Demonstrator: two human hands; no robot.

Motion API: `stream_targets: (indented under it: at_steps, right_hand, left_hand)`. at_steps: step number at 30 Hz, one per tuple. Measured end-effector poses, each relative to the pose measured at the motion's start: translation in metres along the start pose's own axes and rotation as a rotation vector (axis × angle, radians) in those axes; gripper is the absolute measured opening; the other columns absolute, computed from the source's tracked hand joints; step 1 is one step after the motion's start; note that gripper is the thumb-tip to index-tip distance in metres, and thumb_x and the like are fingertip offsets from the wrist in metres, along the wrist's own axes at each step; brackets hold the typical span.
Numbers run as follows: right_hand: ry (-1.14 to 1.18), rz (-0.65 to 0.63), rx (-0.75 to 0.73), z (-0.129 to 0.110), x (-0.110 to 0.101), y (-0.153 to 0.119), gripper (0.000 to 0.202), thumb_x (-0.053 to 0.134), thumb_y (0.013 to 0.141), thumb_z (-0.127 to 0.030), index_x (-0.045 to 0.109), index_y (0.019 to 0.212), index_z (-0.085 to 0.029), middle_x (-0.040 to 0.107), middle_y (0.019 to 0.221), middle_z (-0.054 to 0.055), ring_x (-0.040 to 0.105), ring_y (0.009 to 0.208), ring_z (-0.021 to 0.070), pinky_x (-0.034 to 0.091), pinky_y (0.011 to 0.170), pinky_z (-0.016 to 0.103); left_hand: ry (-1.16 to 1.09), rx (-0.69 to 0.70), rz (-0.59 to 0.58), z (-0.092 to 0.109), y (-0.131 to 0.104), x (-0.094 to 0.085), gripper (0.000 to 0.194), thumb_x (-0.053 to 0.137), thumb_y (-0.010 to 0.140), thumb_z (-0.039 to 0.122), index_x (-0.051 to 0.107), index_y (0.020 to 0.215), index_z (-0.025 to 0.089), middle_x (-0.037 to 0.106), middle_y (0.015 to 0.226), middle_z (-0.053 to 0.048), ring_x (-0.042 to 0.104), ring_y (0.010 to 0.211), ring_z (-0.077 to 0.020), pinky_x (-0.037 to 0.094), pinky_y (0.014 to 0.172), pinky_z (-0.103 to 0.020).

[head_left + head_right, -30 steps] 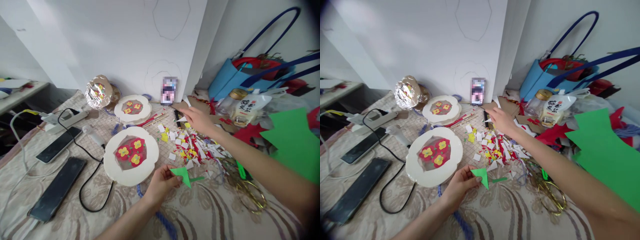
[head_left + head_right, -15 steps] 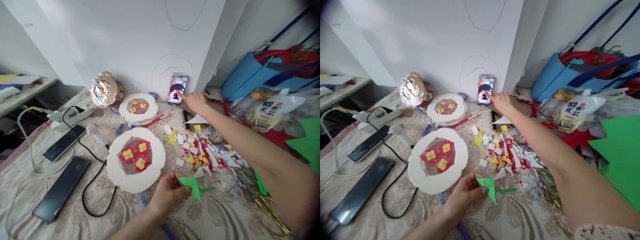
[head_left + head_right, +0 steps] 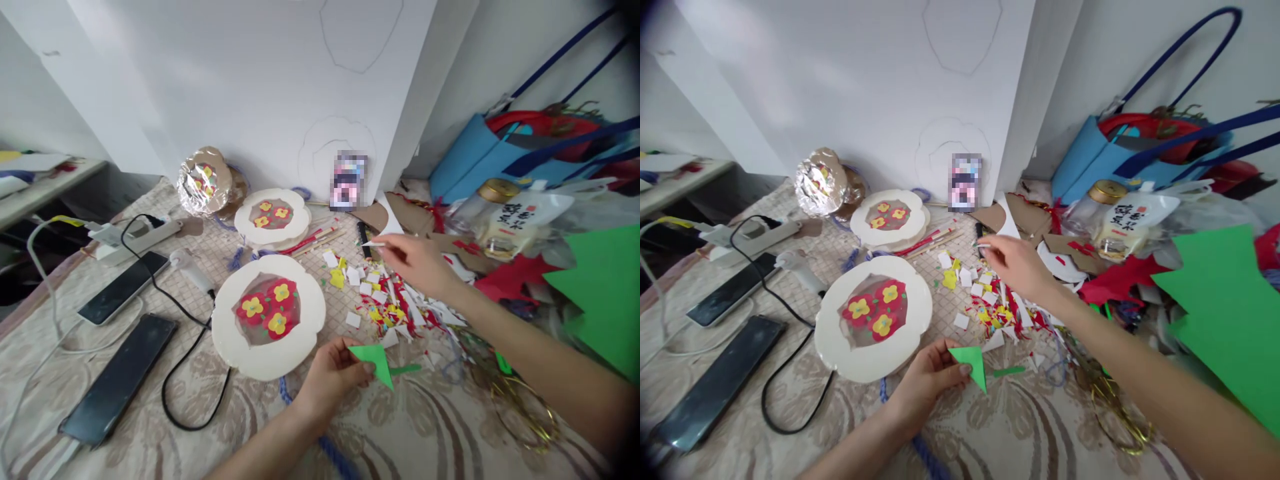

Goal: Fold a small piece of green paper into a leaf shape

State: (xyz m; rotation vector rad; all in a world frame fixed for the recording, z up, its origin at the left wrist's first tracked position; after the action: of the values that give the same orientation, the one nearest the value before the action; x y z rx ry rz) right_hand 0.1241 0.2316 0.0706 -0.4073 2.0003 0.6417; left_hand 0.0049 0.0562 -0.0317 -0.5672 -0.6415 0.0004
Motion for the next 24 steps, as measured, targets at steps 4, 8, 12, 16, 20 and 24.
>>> stream_targets:
  at_steps: [4, 8, 12, 16, 20, 24]
  right_hand:
    - [0.298, -0.089, 0.148, -0.015, -0.008, -0.061, 0.027, 0.047, 0.086, -0.034, 0.067, 0.099, -0.021, 0.069, 0.077, 0.004, 0.059, 0.059, 0.0166, 0.043, 0.052, 0.025]
    - [0.576, -0.138, 0.351, -0.019, 0.005, -0.109, 0.028, 0.047, 0.088, -0.039, 0.064, 0.102, -0.022, 0.064, 0.073, 0.004, 0.057, 0.058, 0.0156, 0.045, 0.052, 0.026]
    - [0.730, -0.111, 0.437, -0.022, 0.025, -0.136, 0.027, 0.045, 0.089, -0.041, 0.060, 0.103, -0.023, 0.060, 0.075, 0.002, 0.055, 0.059, 0.0146, 0.045, 0.055, 0.026]
    - [0.872, -0.053, 0.480, -0.031, 0.036, -0.146, 0.026, 0.043, 0.090, -0.042, 0.057, 0.103, -0.024, 0.057, 0.081, 0.002, 0.054, 0.060, 0.0136, 0.044, 0.056, 0.027]
    - [0.951, -0.032, 0.517, -0.043, 0.045, -0.150, 0.027, 0.043, 0.090, -0.043, 0.054, 0.106, -0.024, 0.057, 0.080, 0.002, 0.054, 0.060, 0.0146, 0.044, 0.057, 0.027]
    - [1.005, -0.059, 0.517, -0.051, 0.055, -0.155, 0.028, 0.045, 0.089, -0.043, 0.052, 0.109, -0.024, 0.054, 0.072, 0.000, 0.055, 0.061, 0.0158, 0.045, 0.057, 0.027]
  left_hand:
    - [0.038, 0.036, 0.004, 0.000, 0.000, -0.001, 0.037, 0.082, 0.054, 0.026, 0.056, 0.076, 0.012, 0.061, 0.063, 0.001, 0.051, 0.055, -0.0082, 0.040, 0.055, -0.021]
    - [0.104, 0.089, 0.010, 0.007, -0.001, 0.000, 0.035, 0.080, 0.057, 0.028, 0.057, 0.078, 0.013, 0.062, 0.064, 0.000, 0.054, 0.058, -0.0102, 0.040, 0.057, -0.022]
    - [0.177, 0.167, 0.013, 0.015, -0.003, 0.001, 0.030, 0.077, 0.062, 0.027, 0.057, 0.080, 0.013, 0.062, 0.064, 0.000, 0.054, 0.059, -0.0104, 0.041, 0.059, -0.022]
    - [0.229, 0.220, 0.011, 0.018, -0.003, 0.002, 0.028, 0.075, 0.064, 0.028, 0.056, 0.080, 0.013, 0.062, 0.065, 0.000, 0.055, 0.060, -0.0109, 0.042, 0.059, -0.022]
    - [0.230, 0.229, 0.004, 0.017, -0.003, 0.001, 0.028, 0.075, 0.064, 0.027, 0.056, 0.081, 0.013, 0.062, 0.065, 0.000, 0.055, 0.060, -0.0110, 0.042, 0.059, -0.023]
    - [0.213, 0.228, -0.002, 0.015, -0.003, 0.000, 0.030, 0.077, 0.062, 0.027, 0.056, 0.080, 0.013, 0.062, 0.065, 0.000, 0.055, 0.060, -0.0111, 0.042, 0.060, -0.023]
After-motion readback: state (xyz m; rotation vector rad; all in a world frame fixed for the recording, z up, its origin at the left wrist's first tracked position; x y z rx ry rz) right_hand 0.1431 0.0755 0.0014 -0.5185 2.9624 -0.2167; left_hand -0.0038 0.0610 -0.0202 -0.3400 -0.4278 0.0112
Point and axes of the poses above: each hand's wrist, its own y-axis towards the middle knuckle, its own x-axis out of the palm, z = x × y, the point moved 4 cm from there along y, towards the middle knuckle
